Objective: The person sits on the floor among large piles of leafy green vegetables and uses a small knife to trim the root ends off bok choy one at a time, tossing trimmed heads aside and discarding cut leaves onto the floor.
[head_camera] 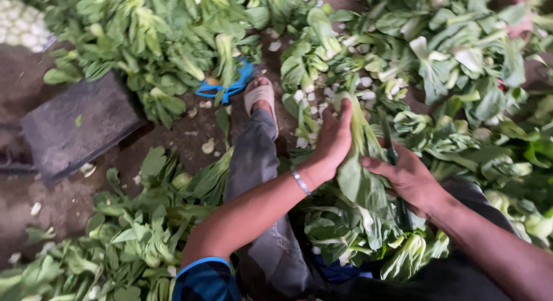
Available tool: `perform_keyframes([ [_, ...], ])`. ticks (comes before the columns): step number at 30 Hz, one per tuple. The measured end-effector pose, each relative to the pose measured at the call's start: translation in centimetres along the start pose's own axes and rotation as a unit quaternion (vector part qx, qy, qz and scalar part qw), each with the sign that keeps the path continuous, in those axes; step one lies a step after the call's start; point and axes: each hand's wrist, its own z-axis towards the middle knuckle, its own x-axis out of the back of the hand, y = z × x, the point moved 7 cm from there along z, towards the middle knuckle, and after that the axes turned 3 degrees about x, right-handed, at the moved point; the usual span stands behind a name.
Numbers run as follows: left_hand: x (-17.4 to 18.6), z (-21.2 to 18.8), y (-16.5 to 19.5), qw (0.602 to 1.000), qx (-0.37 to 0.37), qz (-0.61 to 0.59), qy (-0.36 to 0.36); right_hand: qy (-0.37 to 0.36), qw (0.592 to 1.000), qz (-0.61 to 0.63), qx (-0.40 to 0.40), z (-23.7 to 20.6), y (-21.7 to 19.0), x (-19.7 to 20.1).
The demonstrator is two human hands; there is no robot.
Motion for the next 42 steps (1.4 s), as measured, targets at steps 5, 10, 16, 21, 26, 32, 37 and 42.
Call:
perform_keyframes([
  [5,4.4,-0.9,3.8,0.984,-0.109,0.011,0.144,-0.012,0.883,-0.461,0.083,2.0,1.2,4.6],
  [10,5.8,-5.5,7.6,0.954,-0.286,0.031,0.084,-0.280,0.690,-0.666,-0.047,4.1,10.5,6.1],
  [16,3.3,-15.1,7.0,0.725,-0.670,0.160,0.017,-0.268,0.770,-0.572,-0.090,8.2,-0.8,-0.3],
  [21,0.7,-15.9,4.6,0.671,-0.689,0.220,-0.161,0.065,0.881,-0.299,0.361,4.6,-25.0,-1.4],
  [26,3.1,-15.4,5.7,0.710,-0.669,0.218,-0.043,0.097,0.838,-0.195,0.500,-1.4,-26.4,1.7],
  [32,3.9,-16.5,7.2,0.787,-0.591,0.167,-0.061,0.226,0.813,-0.465,0.267,-2.2,-8.5,19.6],
  [37,2.6,-15.5,6.9,0.743,-0.651,0.154,-0.022,0.336,0.795,-0.504,-0.034,-5.5,10.8,37.6],
  [42,-0.2,-13.7,5.4,0.694,-0.685,0.196,-0.101,0.398,0.788,-0.444,-0.155,-7.7,21.9,42.8],
])
